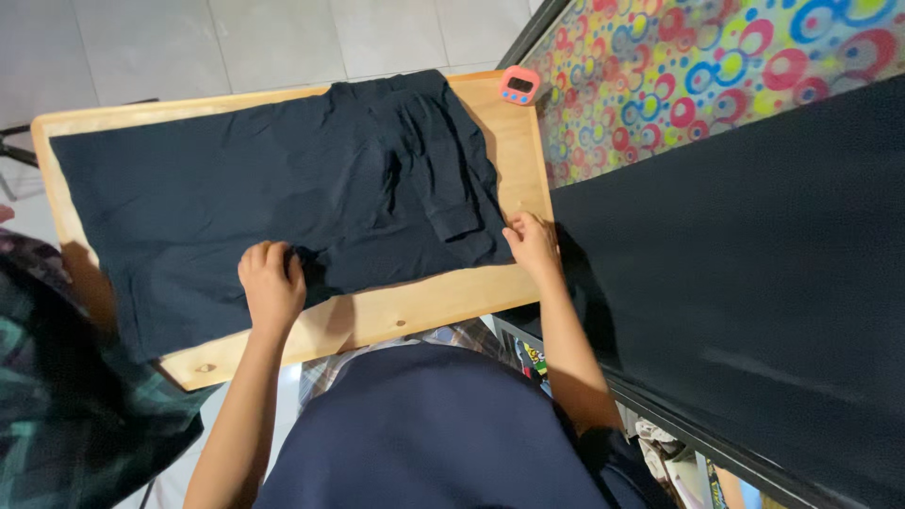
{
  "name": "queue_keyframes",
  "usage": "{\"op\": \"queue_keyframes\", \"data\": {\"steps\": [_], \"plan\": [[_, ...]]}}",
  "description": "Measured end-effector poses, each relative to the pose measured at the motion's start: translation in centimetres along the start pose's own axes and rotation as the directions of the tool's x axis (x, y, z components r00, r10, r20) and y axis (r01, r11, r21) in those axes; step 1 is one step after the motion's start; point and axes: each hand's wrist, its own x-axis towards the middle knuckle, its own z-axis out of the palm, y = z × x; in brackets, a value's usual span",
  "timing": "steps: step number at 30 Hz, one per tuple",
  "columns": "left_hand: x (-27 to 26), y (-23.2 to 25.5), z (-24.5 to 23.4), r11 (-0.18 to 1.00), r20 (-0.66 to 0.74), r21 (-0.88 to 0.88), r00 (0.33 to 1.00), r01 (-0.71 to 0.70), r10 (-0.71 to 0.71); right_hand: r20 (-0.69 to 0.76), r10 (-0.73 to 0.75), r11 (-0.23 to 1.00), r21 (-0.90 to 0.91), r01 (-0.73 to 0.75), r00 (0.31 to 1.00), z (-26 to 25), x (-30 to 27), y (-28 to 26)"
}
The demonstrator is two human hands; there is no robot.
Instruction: The person folds a light gray long-sleeved shirt and a dark blue long-sleeved shirt on a wooden table. Each garment is smoothed, folded into a compact rectangle, and placed into a wardrobe drawer.
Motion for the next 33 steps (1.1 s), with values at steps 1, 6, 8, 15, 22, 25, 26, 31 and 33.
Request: {"op": "queue_keyframes", "data": {"steps": [1,6,8,15,22,25,26,31,33], "plan": [[-1.1,0.0,-0.4,1.000,0.012,0.004,1.000,-0.001,0.001,-0.100,-0.103,0.994,-0.039,0.099,0.990,0.7,-0.6,-1.6],[-5.4,-0.5,-2.9,0.999,0.095,0.020,0.995,-0.036,0.034,0.150,-0.350,0.936,0.024,0.351,0.924,5.1,-2.6,-8.7],[-6.8,-1.2,-3.9,0.997,0.150,0.053,0.988,-0.052,0.043,0.279,-0.396,0.914,0.032,0.404,0.875,6.7,-4.0,-10.7],[-8.5,-5.4,-5.5,0.971,0.188,0.197,0.978,-0.132,0.095,0.386,-0.448,0.854,-0.082,0.514,0.807,10.5,-5.5,-14.3],[-9.2,-7.5,-7.9,0.946,0.288,0.190,0.936,-0.264,0.203,0.415,-0.439,0.862,-0.058,0.504,0.797,7.9,-5.1,-13.5],[-9.7,-7.3,-8.3,0.955,0.365,0.143,0.911,-0.260,0.193,0.515,-0.371,0.851,-0.145,0.505,0.773,8.3,-6.5,-13.7],[-9.9,-7.3,-8.2,0.962,0.382,0.121,0.906,-0.244,0.181,0.489,-0.346,0.867,-0.160,0.472,0.800,8.7,-6.8,-13.8],[-10.6,-7.3,-6.8,0.992,0.224,0.080,0.971,-0.101,0.081,0.270,-0.371,0.909,-0.089,0.407,0.888,11.2,-5.6,-16.5],[-11.0,-7.8,-6.0,0.992,0.176,0.121,0.984,-0.021,-0.001,0.185,-0.449,0.884,-0.051,0.464,0.874,13.5,-4.7,-18.9]]}}
